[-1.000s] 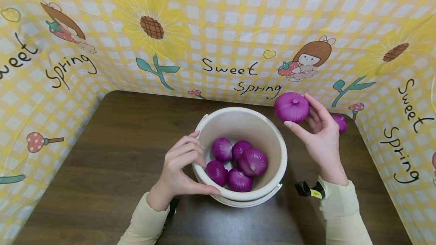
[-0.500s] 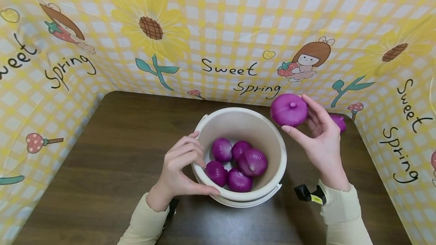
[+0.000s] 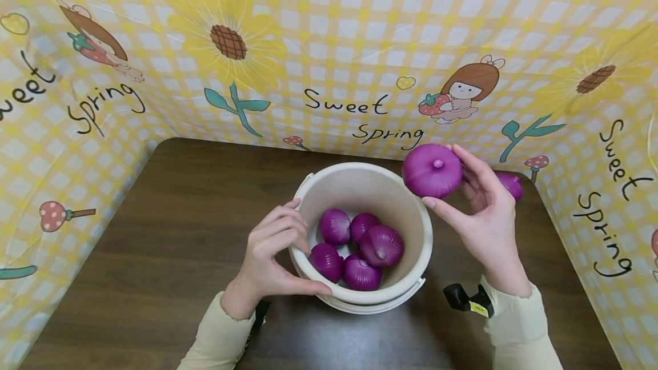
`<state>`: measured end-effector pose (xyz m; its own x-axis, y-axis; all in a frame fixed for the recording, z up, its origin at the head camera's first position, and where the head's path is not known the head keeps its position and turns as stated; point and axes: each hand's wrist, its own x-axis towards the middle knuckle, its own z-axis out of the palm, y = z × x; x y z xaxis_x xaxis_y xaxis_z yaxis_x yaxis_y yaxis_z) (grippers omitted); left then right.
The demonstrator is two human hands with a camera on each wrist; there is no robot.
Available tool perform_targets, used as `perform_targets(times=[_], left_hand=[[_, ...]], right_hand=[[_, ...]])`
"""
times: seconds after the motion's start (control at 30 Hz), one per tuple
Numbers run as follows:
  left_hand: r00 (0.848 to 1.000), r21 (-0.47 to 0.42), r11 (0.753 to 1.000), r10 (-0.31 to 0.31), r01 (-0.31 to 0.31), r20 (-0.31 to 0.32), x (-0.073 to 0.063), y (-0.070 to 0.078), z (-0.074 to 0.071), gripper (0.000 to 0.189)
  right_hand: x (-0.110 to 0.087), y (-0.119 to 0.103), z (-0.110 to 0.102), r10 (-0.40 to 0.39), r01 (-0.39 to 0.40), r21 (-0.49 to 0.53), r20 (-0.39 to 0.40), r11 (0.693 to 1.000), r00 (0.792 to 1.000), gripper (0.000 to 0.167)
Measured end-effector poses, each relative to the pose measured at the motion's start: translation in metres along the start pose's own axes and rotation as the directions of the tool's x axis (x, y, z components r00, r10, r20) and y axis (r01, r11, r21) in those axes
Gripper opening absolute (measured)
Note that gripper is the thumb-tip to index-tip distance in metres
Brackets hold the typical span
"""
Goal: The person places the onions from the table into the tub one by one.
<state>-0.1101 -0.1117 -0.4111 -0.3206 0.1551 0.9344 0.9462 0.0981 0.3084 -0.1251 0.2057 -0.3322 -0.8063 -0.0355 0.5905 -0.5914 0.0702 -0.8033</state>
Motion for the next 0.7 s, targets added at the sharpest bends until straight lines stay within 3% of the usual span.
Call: perform_targets(times=[0.43, 0.7], left_hand=[[1.000, -0.002, 1.000, 0.002, -0.002, 0.000, 0.000, 0.000, 0.001, 0.058], [1.000, -0.003, 1.000, 0.003, -0.003, 0.000, -0.001, -0.001, 0.001, 0.058]], right_hand=[[-0.001, -0.034, 0.016, -0.007, 0.009, -0.051, 0.049, 0.999, 0.999, 0.078], [-0.005, -0.033, 0.017, -0.019, 0.026, -0.081, 0.088, 0.996, 0.996, 0.083]])
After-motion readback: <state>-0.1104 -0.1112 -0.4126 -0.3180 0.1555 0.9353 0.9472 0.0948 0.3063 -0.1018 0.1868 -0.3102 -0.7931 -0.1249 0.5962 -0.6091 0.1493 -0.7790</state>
